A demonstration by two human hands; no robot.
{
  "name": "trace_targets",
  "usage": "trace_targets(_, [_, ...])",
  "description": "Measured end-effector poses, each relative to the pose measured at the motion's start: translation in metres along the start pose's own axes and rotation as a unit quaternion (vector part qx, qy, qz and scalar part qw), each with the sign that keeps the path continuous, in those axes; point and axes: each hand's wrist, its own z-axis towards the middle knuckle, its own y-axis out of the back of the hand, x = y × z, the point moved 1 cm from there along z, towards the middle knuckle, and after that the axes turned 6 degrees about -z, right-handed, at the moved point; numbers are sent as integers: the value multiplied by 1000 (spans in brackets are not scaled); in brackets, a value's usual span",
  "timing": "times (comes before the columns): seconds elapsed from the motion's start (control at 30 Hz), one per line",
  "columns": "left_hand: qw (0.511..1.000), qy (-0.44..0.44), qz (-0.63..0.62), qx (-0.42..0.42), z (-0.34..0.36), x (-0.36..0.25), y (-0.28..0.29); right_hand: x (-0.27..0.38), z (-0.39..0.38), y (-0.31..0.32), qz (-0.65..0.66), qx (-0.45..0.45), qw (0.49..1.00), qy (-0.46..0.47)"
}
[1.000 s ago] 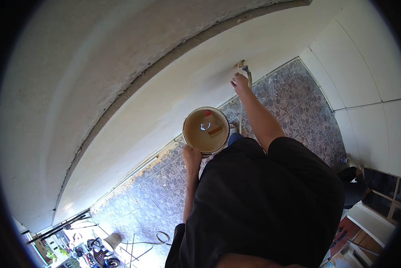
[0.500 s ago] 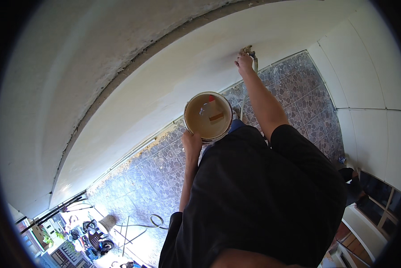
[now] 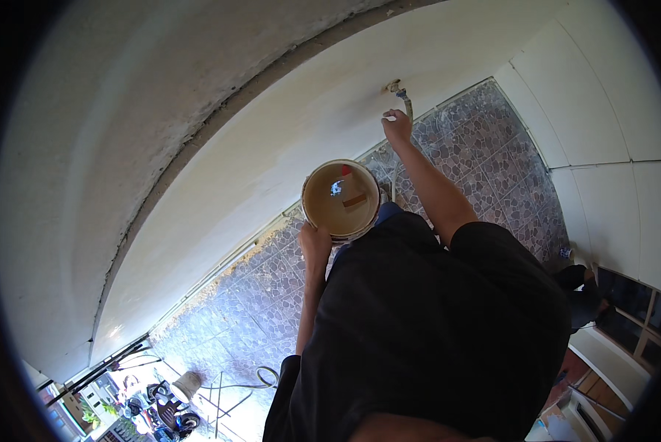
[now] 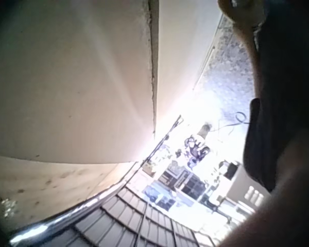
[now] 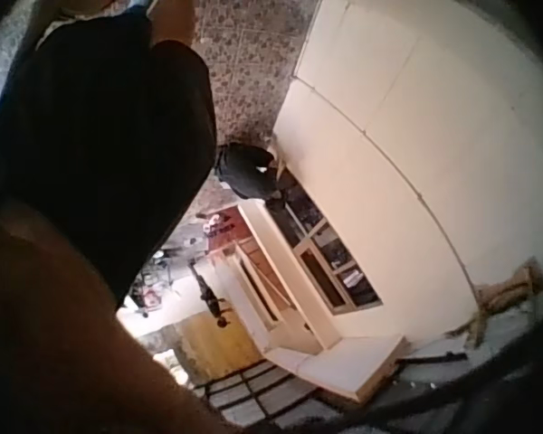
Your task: The person uses a paint brush to apply paint from a bucket onto a wall.
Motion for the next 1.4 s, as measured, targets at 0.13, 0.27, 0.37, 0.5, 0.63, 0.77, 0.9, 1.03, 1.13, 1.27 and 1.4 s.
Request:
trace_targets(0.13, [1000, -8, -3, 15, 1, -12, -2, 23, 29, -5, 28, -37, 998, 42])
trace_targets(0.27, [1000, 11, -1, 15, 0, -9, 1, 43, 27, 1, 160, 126, 974, -97])
trace_targets(0.37, [1000, 15, -2, 3, 4, 3, 1, 19, -22, 15, 84, 2, 992, 96])
trace_targets(0.5, [1000, 9, 18, 3, 11, 15, -5, -110, -73, 51, -117, -42, 991, -40])
trace_targets(0.63, [1000, 6, -2, 13, 4, -13, 0, -264, -128, 103, -378, 404, 818, -155])
trace_targets(0.77, [1000, 2, 13, 8, 6, 0, 3, -277, -181, 124, -433, 393, 810, -50])
trace_targets(0.9, [999, -3, 42, 24, 3, -15, -2, -270, -171, 128, -398, 295, 869, 2])
trace_targets(1.03, [1000, -12, -1, 25, 0, -8, -3, -131, -128, 134, -328, 112, 934, 84])
trace_targets(1.13, [999, -20, 33, 38, -6, -27, -1, -28, -96, 156, -261, 32, 955, 134])
trace_targets(1.27, [997, -25, 36, 67, 0, -19, -7, 115, -114, 190, -33, 118, 959, 257])
trace_targets(1.4, [996, -45, 42, 63, 4, -8, -11, 154, -138, 173, -83, 256, 870, 413])
